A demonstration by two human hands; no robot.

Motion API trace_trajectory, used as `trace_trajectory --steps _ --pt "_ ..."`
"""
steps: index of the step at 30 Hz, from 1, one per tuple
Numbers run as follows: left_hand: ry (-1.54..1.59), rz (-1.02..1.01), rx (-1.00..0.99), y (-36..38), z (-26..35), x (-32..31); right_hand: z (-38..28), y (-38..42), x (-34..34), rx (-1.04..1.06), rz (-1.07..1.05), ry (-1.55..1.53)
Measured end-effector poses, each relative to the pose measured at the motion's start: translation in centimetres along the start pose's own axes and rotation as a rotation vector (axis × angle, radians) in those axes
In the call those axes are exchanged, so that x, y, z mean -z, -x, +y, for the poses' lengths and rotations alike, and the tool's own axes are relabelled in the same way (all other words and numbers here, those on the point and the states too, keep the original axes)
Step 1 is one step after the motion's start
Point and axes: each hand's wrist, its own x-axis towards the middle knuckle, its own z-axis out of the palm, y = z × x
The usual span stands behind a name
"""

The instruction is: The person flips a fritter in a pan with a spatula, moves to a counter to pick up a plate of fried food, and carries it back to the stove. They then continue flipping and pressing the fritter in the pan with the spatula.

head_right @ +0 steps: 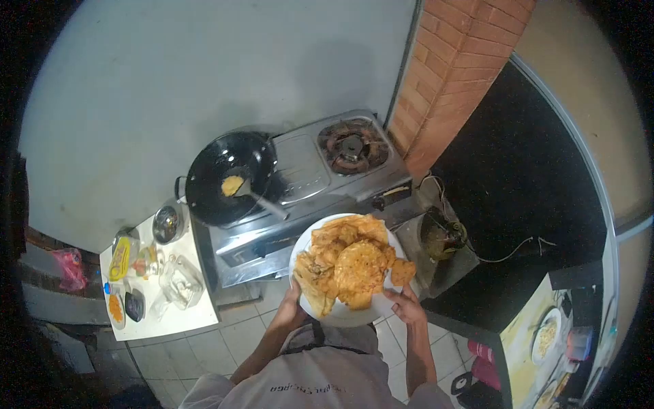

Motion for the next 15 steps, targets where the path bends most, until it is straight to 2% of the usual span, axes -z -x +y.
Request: trace_trajectory --steps 3,4,6,9,11,13,15 --pt "0.010 0.098 -0.051 -6.1 1.1 -3.7 -6.1 -4.2 1.5 -0.036 0.007 0.113" --pt "0.029 0.104 -0.079 -9.2 -0.3 -2.6 -8.0 -5.6 1.4 0.043 -0.041 0.101" --pt "0.068 0.144 -0.109 -12.2 1.9 -6.3 -11.3 -10.1 1.8 0.079 -0.079 0.143" --pt "0.093 0.256 -0.173 -17.9 4.4 -8.1 -17.2 -16.4 1.9 -0.012 -0.240 0.336" --pt "0.137 0.268 -0.222 -21.0 6.5 -8.7 -18.8 -21.4 1.6 0.050 -0.383 0.256" --pt "0.132 0.355 -0.255 -23.4 8.7 -10.0 -21.2 -24.7 0.3 0.020 -0.449 0.219" --pt "0.110 0.505 -0.204 -25.4 10.7 -10.1 -23.0 -27.8 -2.2 -0.076 -0.477 0.201"
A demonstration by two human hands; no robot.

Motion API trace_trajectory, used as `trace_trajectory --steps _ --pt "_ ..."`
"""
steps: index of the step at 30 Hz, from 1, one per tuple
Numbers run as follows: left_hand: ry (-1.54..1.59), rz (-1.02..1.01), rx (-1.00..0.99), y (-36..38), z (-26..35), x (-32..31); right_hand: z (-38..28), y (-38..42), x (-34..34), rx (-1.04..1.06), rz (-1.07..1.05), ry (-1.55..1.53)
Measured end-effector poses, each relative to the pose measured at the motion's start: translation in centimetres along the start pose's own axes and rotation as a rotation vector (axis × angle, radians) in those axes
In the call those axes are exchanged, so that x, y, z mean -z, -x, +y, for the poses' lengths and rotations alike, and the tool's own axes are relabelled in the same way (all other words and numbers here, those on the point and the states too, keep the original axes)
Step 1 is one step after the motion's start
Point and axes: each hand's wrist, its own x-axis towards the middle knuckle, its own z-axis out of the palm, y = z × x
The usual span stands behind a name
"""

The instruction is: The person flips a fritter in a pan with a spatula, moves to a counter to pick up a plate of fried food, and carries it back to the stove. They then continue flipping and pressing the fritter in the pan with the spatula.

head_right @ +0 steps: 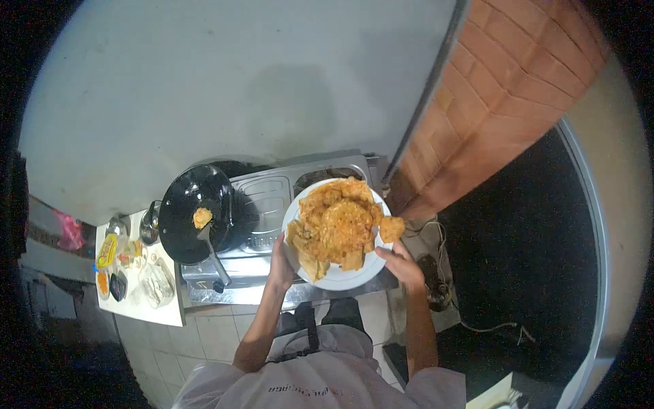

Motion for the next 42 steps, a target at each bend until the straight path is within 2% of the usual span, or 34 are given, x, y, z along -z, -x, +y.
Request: trace_trajectory --steps 3,5,6,8,10,11,13,16,18,21,29,32,35,42 --pt "0.039 0.026 -0.066 -3.3 -0.1 -1.1 -1.5 -4.7 2.0 -0.019 -0.135 0.008" --pt "0.022 0.072 -0.138 -5.0 0.9 -2.0 -2.7 -7.2 2.5 -0.068 -0.106 0.067" --pt "0.024 0.106 -0.081 -5.0 0.9 -0.6 -2.2 -7.0 1.5 -0.145 -0.028 0.112" --pt "-0.056 0.156 -0.101 -6.4 0.5 0.1 -2.1 -8.4 2.1 -0.112 -0.053 0.101" --pt "-0.090 0.161 -0.053 -6.9 0.6 0.6 -1.9 -9.7 3.3 -0.170 -0.011 0.426" --pt "-0.127 0.164 -0.001 -7.0 0.8 0.7 -1.9 -10.3 3.6 -0.177 -0.018 0.428" --pt "-0.159 0.177 -0.010 -7.9 0.6 1.9 -2.1 -11.4 3.2 -0.047 -0.071 0.493" --pt "-0.236 0.226 -0.056 -7.2 1.7 1.1 -3.8 -11.3 1.6 -0.181 -0.096 0.400" --pt "-0.265 0.278 -0.074 -7.1 2.1 1.1 -3.2 -11.7 1.8 -0.171 -0.099 0.390" --pt "-0.358 0.233 -0.001 -7.6 1.9 1.8 -3.3 -12.1 1.7 -0.172 -0.093 0.392" --pt "-0.539 0.278 -0.095 -7.2 1.4 1.5 -2.7 -12.0 1.9 -0.198 -0.083 0.378" --pt "-0.587 0.204 -0.007 -6.3 2.2 1.6 -2.8 -11.2 0.9 -0.169 -0.056 0.361" --pt "-0.487 0.217 -0.100 -5.9 2.0 1.1 -2.9 -11.1 0.8 -0.155 -0.013 0.375" --pt "-0.437 0.230 -0.181 -5.5 2.3 0.5 -3.3 -11.2 1.2 -0.216 -0.043 0.380"
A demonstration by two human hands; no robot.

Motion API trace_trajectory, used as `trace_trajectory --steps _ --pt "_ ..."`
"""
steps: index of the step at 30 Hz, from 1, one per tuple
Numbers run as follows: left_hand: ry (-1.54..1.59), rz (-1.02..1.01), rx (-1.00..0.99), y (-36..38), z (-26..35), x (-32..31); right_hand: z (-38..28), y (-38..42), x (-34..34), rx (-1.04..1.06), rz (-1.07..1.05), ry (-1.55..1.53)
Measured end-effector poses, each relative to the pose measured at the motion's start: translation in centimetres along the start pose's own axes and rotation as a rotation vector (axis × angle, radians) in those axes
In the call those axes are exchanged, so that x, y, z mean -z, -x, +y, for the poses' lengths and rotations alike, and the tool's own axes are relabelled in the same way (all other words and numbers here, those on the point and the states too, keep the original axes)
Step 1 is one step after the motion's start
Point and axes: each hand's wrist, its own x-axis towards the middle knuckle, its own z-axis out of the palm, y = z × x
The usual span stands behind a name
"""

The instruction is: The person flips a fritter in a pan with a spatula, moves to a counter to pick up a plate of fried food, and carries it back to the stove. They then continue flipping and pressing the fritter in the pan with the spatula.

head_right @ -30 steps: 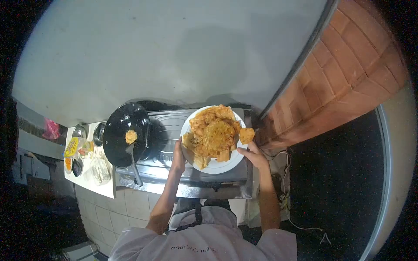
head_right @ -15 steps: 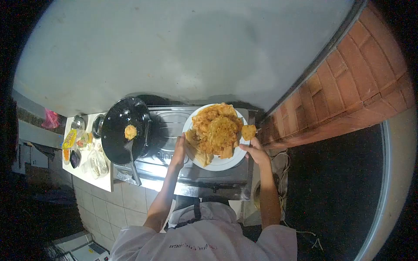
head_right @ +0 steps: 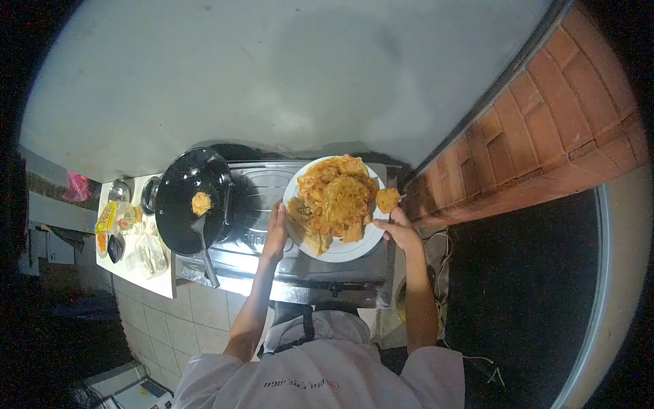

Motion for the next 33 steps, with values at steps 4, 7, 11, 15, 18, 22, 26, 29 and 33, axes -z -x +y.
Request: trace_trajectory --steps 4,7,11,15,18,22,26,29,33 --pt "0.020 -0.034 -0.034 -0.1 -0.6 0.4 -0.1 0.3 0.0 0.058 -0.026 0.020" --pt "0.058 -0.076 -0.051 -0.1 -1.0 0.9 -0.6 1.1 0.0 0.085 -0.031 0.011" --pt "0.114 -0.058 0.069 0.3 -1.2 1.1 -1.5 2.5 0.8 0.076 0.051 0.019" --pt "0.126 -0.028 0.141 0.5 -1.5 1.3 -1.7 2.0 1.5 0.097 0.283 -0.042" --pt "0.079 -0.028 0.103 0.2 -2.5 1.6 -2.3 1.4 1.0 0.122 0.353 0.038" --pt "0.074 -0.034 0.074 0.1 -3.2 1.6 -1.7 0.4 0.7 0.246 0.403 0.169" --pt "0.071 -0.021 0.120 0.7 -2.6 1.5 -1.5 0.1 -0.1 0.282 0.480 0.137" --pt "0.075 -0.014 0.119 1.4 -3.0 1.4 -1.6 0.8 -0.9 0.289 0.505 0.156" --pt "0.057 0.026 0.089 1.4 -3.2 1.3 -2.4 1.9 -1.9 0.250 0.482 0.255"
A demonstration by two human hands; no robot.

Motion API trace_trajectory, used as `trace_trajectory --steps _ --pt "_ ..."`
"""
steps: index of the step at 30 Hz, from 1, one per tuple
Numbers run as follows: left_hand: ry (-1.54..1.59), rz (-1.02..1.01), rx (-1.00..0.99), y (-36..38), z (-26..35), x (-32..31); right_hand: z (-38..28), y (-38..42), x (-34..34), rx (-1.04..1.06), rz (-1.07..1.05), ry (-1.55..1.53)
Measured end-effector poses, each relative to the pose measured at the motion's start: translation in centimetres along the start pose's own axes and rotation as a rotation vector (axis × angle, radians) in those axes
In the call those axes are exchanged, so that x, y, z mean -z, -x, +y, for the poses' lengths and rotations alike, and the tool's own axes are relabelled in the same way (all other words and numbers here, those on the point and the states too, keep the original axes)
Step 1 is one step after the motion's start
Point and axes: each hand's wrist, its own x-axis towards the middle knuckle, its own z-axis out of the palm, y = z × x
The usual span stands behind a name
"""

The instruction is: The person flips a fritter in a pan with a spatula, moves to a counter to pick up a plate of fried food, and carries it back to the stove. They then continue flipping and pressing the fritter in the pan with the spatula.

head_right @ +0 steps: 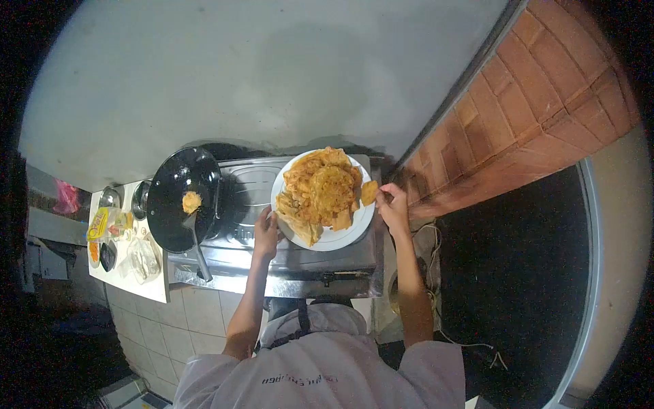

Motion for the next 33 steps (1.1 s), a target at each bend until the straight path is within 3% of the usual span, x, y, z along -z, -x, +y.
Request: trace_trajectory --steps 8,14,17,19,22,25,33 --pt "0.040 0.013 -0.035 -0.4 -1.2 -0.1 0.3 -0.4 0.1 0.078 0.013 0.041" --pt "0.018 -0.002 -0.058 -0.2 -0.8 -0.1 2.3 -0.7 -0.2 -0.063 0.041 -0.008" --pt "0.032 -0.014 -0.046 -0.1 -1.0 0.0 3.3 -0.3 0.1 0.005 0.011 0.143" --pt "0.048 -0.014 -0.042 0.0 -0.9 0.0 4.9 -0.9 0.7 0.193 -0.020 0.223" --pt "0.034 -0.041 -0.038 0.0 -0.8 0.2 3.3 -0.3 1.1 0.260 0.016 0.359" --pt "0.085 -0.036 -0.004 0.4 -0.3 0.0 2.7 0.2 1.7 0.156 0.001 0.370" --pt "0.051 -0.080 -0.021 1.6 0.3 0.6 1.4 2.6 1.2 0.239 0.015 0.375"
